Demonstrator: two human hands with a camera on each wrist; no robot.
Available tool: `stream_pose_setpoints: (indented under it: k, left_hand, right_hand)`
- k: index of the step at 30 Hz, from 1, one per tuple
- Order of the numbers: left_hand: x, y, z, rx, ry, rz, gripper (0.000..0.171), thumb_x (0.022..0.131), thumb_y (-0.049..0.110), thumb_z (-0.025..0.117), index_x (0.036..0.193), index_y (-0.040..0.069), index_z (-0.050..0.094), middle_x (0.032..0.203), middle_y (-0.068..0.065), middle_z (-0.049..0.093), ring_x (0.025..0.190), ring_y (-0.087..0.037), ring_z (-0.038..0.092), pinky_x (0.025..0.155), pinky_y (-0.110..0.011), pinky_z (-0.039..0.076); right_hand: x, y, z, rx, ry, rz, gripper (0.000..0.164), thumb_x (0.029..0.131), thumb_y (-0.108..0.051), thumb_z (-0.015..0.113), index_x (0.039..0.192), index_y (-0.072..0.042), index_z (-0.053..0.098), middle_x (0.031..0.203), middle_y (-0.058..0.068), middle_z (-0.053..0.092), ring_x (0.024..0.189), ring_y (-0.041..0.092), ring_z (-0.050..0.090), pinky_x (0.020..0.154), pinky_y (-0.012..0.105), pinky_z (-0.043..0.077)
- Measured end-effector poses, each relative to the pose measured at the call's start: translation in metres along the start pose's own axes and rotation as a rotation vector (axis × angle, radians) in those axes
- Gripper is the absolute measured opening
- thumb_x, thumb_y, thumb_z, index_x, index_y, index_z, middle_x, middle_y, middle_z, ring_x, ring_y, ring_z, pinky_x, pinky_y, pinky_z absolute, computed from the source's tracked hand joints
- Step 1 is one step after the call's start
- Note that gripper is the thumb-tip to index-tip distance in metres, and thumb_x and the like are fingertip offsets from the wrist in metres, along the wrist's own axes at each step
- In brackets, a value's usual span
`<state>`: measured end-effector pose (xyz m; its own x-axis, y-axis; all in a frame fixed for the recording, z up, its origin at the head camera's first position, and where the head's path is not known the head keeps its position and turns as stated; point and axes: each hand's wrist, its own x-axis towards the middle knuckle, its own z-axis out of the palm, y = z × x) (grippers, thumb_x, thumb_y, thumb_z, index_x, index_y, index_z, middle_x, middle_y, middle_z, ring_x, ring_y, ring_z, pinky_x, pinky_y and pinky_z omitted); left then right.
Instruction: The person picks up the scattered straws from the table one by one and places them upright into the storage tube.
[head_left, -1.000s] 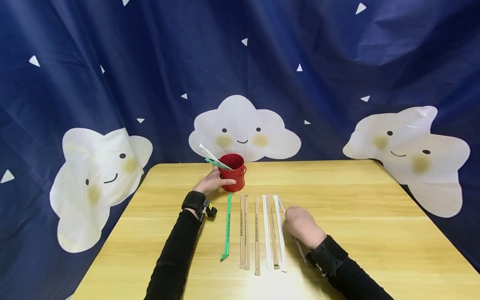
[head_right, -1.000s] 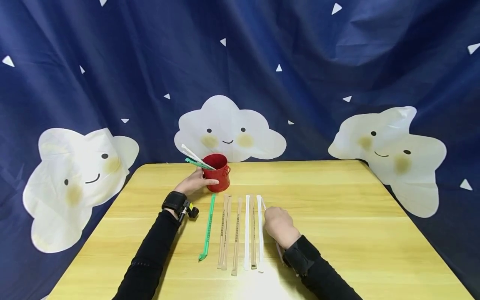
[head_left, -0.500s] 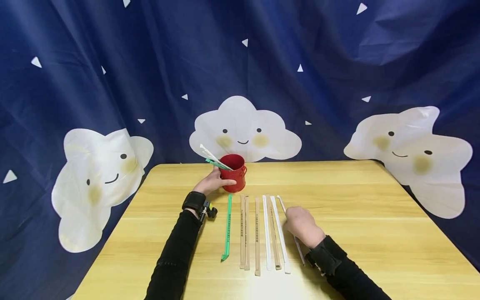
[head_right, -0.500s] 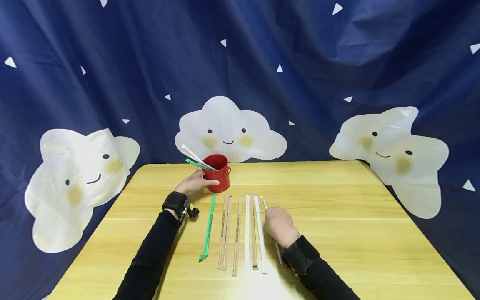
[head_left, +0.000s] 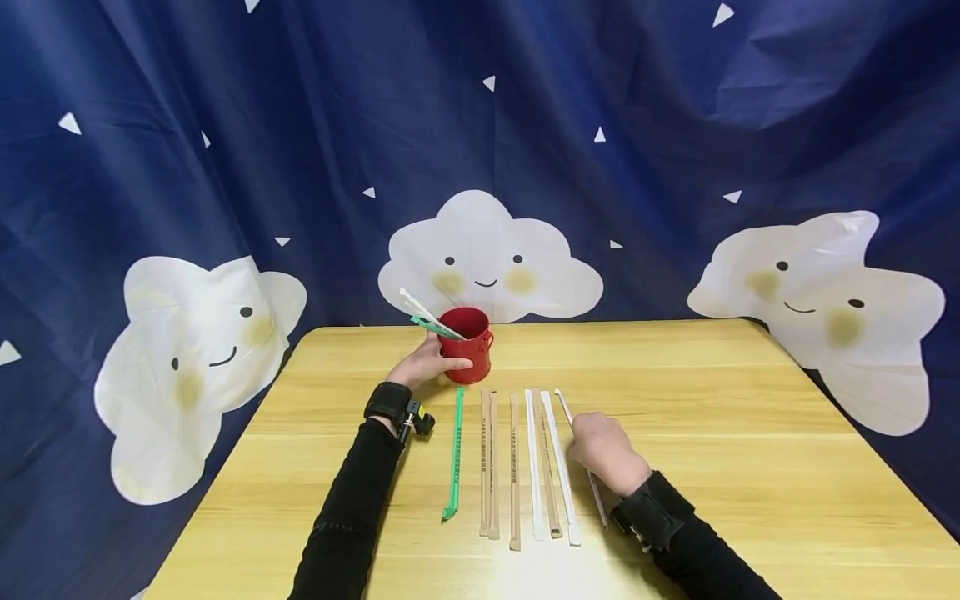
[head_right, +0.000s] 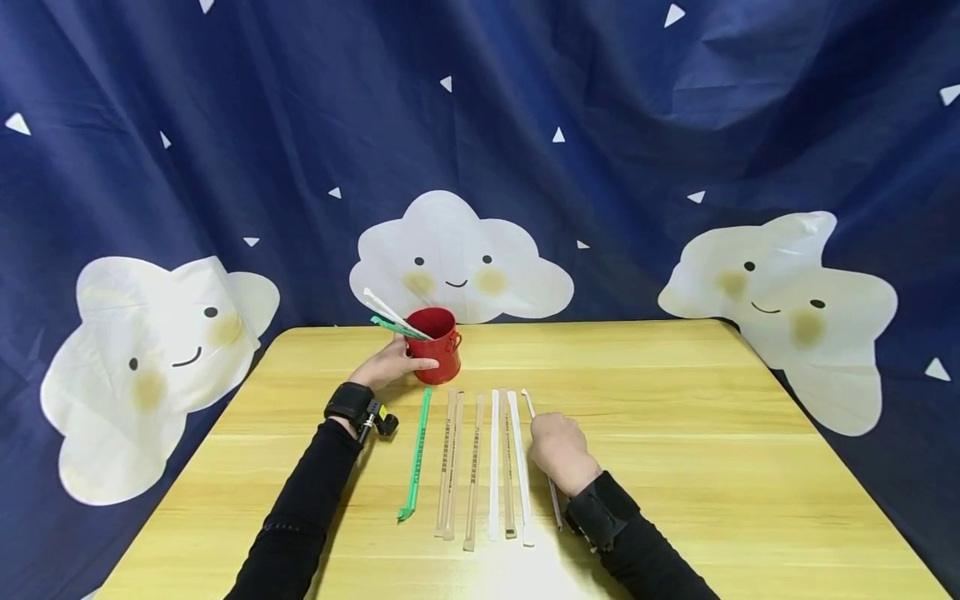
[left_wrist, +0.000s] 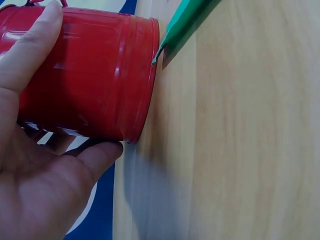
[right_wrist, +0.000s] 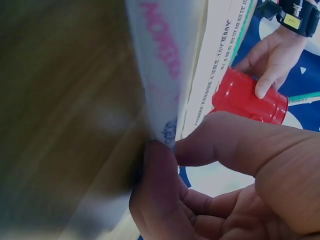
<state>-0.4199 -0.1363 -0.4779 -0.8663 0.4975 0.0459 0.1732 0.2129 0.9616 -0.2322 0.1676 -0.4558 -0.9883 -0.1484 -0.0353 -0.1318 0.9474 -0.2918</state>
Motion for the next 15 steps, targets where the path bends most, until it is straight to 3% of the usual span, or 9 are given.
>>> stream_pose_setpoints:
  k: [10, 15]
  left_hand:
    - [-0.0005, 0.001, 0.0005, -0.008, 0.005, -0.012, 0.092, 0.086, 0.012, 0.082, 0.154, 0.02, 0.022, 0.149, -0.008, 0.046, 0.137, -0.027, 0.045, 0.117, -0.05, 0.033]
    - [-0.0018, 0.002, 0.0011, 0.001, 0.009, -0.022, 0.093, 0.086, 0.012, 0.082, 0.155, 0.021, 0.021, 0.149, -0.007, 0.046, 0.138, -0.027, 0.044, 0.118, -0.051, 0.032]
  right_hand:
    - [0.0007, 0.0002, 0.0008, -0.007, 0.011, -0.019, 0.027, 0.075, 0.007, 0.061, 0.061, -0.011, 0.046, 0.06, 0.001, 0.041, 0.056, 0.017, 0.039, 0.053, 0.029, 0.037]
    - [-0.001, 0.0021, 0.0012, 0.048, 0.006, -0.003, 0.025, 0.075, 0.005, 0.065, 0.063, -0.01, 0.048, 0.061, 0.001, 0.041, 0.056, 0.017, 0.038, 0.053, 0.028, 0.037]
